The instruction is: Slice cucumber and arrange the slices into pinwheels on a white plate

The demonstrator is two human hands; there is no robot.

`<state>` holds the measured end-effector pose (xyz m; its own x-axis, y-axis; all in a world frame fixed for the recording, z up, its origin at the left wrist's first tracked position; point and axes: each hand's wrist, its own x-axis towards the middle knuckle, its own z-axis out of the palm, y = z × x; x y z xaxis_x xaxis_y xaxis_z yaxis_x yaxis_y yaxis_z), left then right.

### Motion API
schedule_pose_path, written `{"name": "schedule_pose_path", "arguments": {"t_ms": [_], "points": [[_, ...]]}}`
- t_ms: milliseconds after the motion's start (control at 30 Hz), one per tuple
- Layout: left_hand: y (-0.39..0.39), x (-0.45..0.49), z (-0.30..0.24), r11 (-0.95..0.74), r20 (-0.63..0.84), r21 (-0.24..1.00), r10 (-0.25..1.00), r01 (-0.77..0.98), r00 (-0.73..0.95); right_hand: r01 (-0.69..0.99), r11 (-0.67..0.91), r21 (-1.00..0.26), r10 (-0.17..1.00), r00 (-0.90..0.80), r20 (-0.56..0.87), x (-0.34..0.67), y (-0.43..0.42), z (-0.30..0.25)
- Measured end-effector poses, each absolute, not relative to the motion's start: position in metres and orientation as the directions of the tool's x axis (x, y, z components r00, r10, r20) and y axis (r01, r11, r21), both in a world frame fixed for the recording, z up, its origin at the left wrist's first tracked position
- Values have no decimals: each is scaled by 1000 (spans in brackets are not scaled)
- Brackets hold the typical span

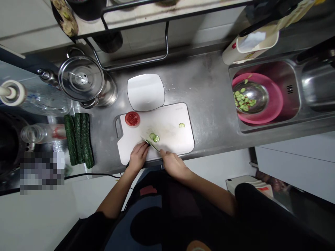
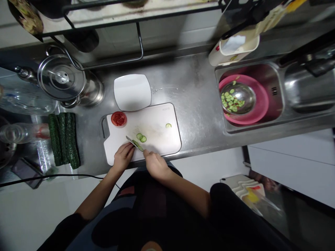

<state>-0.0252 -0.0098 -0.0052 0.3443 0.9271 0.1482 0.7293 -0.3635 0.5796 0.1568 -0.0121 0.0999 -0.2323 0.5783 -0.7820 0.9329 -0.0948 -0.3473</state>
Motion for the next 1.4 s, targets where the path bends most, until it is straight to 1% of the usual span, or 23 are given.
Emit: {"name": "schedule_pose_path", "arguments": {"t_ms": [200,400,600,767,967,1067,1233,1400], "points": [[-9,-26,-4,-372,152,604,922,705,357,929,-86,-361,579,-248,-777,154,-8,90],[-9,-26,-6,-362,137,594,925,719,353,925,-88,-370,586,-252,-770,155,-8,88],[-9,-27,-7,-375,150,587,921,718,359,923,-101,-370,553,-258,-793,157,-6,90],[-9,-27,-6,-385,155,598,916,702,370,916,-117,-384,548,-263,-794,152,-3,83],[-9,-27,-6,-384,156,599,917,703,368,910,-141,-390,575,-245,-780,147,-4,70],[-9,-26,-6,-396,180,587,914,706,364,906,-152,-396,593,-237,-770,151,-3,69],[-9,-24,-4,-430,236,562,902,706,361,926,-153,-344,638,-174,-750,161,-3,81],[-9,-25,-3,-417,208,559,907,716,366,943,-94,-318,623,-193,-758,161,-11,98]]}}
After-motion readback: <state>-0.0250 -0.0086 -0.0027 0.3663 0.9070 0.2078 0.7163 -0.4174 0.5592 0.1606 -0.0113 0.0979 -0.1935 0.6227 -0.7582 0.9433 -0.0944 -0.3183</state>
